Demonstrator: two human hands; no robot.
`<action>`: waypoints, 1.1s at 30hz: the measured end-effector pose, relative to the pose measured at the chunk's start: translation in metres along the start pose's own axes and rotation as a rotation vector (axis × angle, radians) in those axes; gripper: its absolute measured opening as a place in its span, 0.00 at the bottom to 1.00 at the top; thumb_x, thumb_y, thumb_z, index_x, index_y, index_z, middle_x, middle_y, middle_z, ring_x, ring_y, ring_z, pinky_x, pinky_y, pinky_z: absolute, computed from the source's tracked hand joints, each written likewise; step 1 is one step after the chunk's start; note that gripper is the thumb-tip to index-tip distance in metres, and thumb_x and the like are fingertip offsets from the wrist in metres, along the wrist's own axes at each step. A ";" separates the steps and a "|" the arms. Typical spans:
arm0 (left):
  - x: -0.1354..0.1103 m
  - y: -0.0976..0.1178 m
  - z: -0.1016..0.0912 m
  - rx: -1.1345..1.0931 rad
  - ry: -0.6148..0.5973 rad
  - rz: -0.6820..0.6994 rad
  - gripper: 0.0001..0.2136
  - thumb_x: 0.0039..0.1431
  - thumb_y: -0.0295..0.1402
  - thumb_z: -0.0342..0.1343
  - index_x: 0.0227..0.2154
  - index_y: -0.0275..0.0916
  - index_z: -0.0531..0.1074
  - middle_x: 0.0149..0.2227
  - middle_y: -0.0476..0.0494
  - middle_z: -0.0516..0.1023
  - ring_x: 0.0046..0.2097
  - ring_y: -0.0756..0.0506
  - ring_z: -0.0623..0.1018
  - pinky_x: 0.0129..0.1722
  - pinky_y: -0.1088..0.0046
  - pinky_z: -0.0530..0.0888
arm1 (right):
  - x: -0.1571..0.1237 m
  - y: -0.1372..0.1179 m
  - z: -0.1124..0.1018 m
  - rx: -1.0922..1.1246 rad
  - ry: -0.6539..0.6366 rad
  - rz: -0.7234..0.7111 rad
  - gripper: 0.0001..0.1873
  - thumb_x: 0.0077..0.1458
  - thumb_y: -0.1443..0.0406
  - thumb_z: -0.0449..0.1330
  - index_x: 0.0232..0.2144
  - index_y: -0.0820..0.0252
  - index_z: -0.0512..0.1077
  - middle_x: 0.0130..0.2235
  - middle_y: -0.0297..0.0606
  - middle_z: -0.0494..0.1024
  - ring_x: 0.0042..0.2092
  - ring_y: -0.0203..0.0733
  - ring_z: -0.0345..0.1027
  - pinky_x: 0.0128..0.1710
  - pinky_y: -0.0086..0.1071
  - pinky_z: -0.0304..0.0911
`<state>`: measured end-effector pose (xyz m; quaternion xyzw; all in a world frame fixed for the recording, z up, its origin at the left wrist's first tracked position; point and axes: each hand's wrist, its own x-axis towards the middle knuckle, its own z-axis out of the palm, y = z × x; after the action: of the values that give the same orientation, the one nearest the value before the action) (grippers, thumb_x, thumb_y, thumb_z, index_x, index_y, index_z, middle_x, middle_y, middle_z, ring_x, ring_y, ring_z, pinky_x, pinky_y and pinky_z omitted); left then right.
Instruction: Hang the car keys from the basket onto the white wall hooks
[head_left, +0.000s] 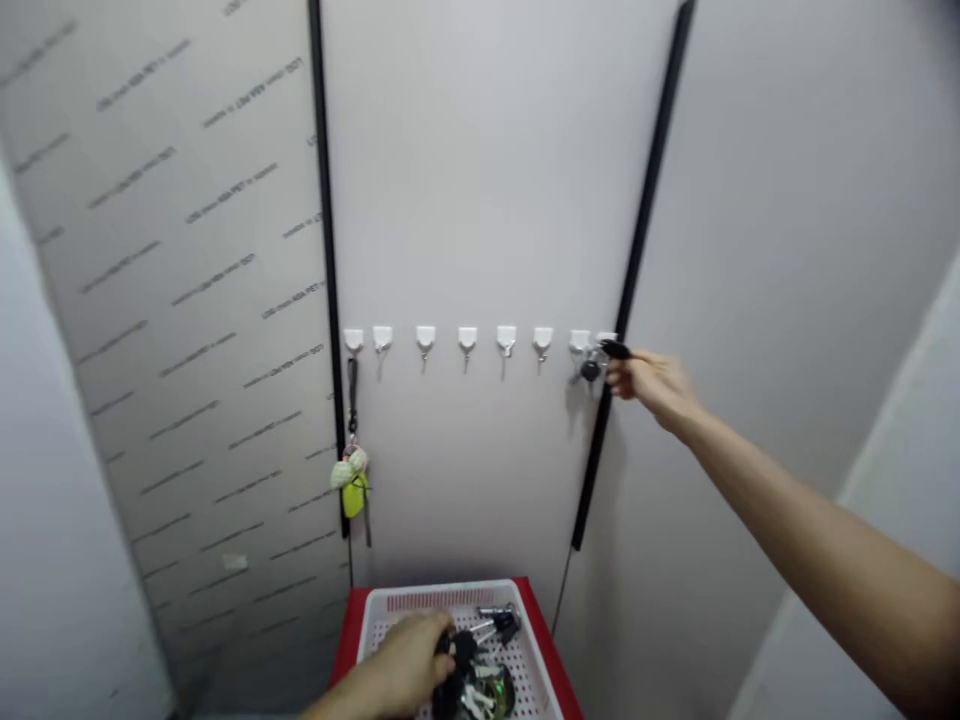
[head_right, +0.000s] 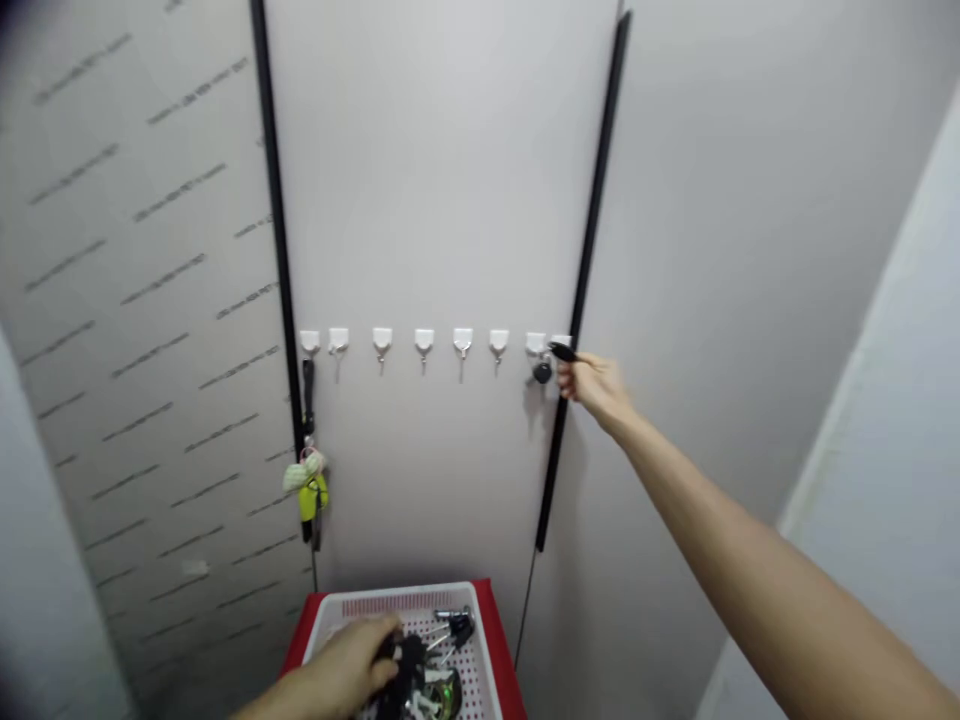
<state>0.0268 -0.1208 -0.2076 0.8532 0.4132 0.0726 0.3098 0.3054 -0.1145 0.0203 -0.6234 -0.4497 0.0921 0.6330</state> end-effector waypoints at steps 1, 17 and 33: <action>-0.003 -0.011 0.008 0.050 0.004 -0.010 0.14 0.39 0.27 0.46 0.33 0.38 0.63 0.36 0.43 0.69 0.37 0.45 0.67 0.36 0.68 0.63 | -0.009 0.007 0.002 0.026 0.008 0.106 0.09 0.35 0.75 0.44 0.16 0.62 0.61 0.14 0.30 0.63 0.14 0.27 0.55 0.14 0.22 0.52; -0.016 0.005 -0.160 -0.600 1.148 0.249 0.09 0.40 0.33 0.48 0.29 0.39 0.60 0.28 0.49 0.65 0.30 0.52 0.68 0.28 0.77 0.66 | 0.024 -0.054 0.008 -0.368 0.069 -0.034 0.08 0.33 0.75 0.46 0.13 0.64 0.62 0.15 0.34 0.66 0.17 0.31 0.60 0.16 0.24 0.53; 0.028 0.011 -0.212 -0.802 0.974 0.217 0.07 0.43 0.33 0.44 0.19 0.34 0.61 0.13 0.55 0.60 0.16 0.57 0.60 0.15 0.83 0.57 | -0.013 0.005 -0.011 -0.257 -0.186 0.220 0.10 0.38 0.69 0.48 0.27 0.64 0.65 0.30 0.39 0.70 0.25 0.31 0.64 0.21 0.24 0.57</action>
<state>-0.0284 -0.0052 -0.0354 0.5774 0.3586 0.6318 0.3726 0.3077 -0.1296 0.0119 -0.7333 -0.4432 0.1599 0.4901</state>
